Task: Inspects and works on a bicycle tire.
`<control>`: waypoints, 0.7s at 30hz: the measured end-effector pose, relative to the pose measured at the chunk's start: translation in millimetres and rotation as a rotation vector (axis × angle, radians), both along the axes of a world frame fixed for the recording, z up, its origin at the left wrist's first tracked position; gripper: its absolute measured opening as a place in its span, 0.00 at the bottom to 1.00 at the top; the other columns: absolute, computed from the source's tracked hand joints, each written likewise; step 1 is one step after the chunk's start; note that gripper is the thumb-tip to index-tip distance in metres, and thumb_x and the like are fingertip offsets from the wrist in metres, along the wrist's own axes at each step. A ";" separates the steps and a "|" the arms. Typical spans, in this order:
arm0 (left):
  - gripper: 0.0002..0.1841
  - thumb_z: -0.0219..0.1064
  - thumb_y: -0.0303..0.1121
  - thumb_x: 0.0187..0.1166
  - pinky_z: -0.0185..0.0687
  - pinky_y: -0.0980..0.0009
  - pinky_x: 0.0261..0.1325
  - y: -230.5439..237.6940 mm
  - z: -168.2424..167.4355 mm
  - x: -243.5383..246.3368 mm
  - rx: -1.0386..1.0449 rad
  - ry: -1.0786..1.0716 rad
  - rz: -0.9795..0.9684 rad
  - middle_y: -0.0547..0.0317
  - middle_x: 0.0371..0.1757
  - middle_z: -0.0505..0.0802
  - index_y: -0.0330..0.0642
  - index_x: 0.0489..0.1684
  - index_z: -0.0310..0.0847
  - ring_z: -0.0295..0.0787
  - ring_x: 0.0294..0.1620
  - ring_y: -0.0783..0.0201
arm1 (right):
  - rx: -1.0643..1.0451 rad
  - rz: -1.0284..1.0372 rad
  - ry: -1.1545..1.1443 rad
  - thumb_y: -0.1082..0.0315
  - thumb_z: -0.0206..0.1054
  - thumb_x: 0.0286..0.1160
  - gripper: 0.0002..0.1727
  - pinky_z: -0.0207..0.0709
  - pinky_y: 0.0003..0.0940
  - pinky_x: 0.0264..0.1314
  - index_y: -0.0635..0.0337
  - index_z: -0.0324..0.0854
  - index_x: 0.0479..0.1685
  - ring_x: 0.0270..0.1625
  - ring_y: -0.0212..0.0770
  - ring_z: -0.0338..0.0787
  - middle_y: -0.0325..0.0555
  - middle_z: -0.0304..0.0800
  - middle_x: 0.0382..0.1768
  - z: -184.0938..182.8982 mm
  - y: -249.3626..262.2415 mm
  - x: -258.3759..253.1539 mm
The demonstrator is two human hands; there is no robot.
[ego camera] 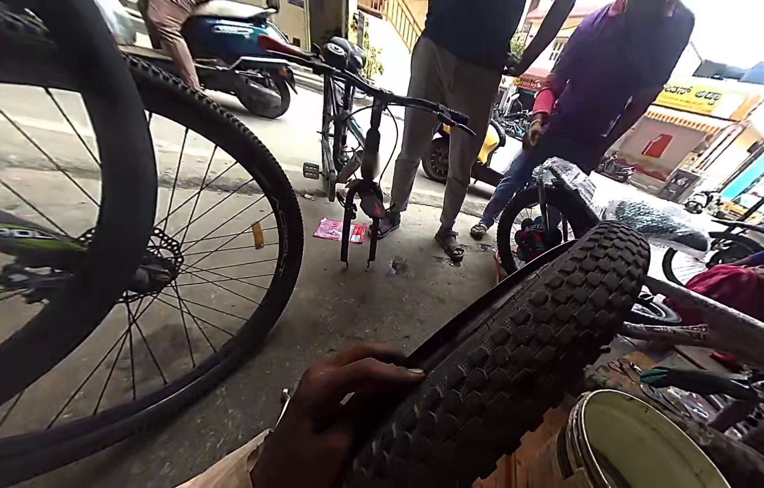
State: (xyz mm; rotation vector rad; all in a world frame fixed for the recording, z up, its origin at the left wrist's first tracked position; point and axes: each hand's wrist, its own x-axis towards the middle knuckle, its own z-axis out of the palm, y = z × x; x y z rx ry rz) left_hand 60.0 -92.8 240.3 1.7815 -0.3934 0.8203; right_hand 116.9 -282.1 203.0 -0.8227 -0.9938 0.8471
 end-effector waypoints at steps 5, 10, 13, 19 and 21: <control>0.12 0.62 0.33 0.87 0.90 0.69 0.63 -4.4 1.1 3.0 -0.003 -0.007 -0.061 0.60 0.60 0.92 0.56 0.58 0.92 0.91 0.60 0.65 | 0.169 0.094 -0.193 0.61 0.85 0.60 0.27 0.84 0.27 0.69 0.49 0.87 0.63 0.62 0.23 0.90 0.28 0.94 0.59 -17.6 -0.1 36.5; 0.12 0.62 0.33 0.88 0.89 0.69 0.64 -5.5 -0.6 3.5 -0.012 -0.005 -0.075 0.60 0.61 0.92 0.54 0.57 0.92 0.91 0.60 0.65 | 0.438 -0.115 0.205 0.64 0.69 0.76 0.14 0.84 0.28 0.66 0.46 0.90 0.58 0.60 0.27 0.92 0.32 0.96 0.55 4.2 -16.3 39.6; 0.13 0.62 0.32 0.87 0.90 0.69 0.64 -2.8 -2.6 1.0 -0.030 0.012 -0.050 0.60 0.61 0.92 0.57 0.58 0.92 0.91 0.60 0.64 | 0.738 -0.158 0.225 0.46 0.60 0.84 0.25 0.84 0.39 0.69 0.53 0.86 0.65 0.65 0.38 0.91 0.43 0.93 0.61 20.7 -10.1 62.4; 0.13 0.61 0.32 0.87 0.91 0.71 0.61 0.1 -3.1 0.0 -0.040 0.015 0.000 0.63 0.58 0.93 0.58 0.56 0.93 0.91 0.58 0.65 | 0.764 -0.150 0.333 0.43 0.59 0.83 0.27 0.82 0.39 0.71 0.53 0.85 0.67 0.66 0.38 0.90 0.43 0.93 0.61 32.7 8.0 46.1; 0.12 0.62 0.32 0.87 0.91 0.70 0.60 0.8 -3.8 -2.3 -0.046 0.016 -0.001 0.62 0.57 0.93 0.56 0.55 0.93 0.91 0.57 0.65 | 0.727 -0.071 0.325 0.46 0.59 0.84 0.24 0.79 0.34 0.74 0.49 0.86 0.67 0.69 0.32 0.88 0.37 0.92 0.64 10.2 10.8 35.3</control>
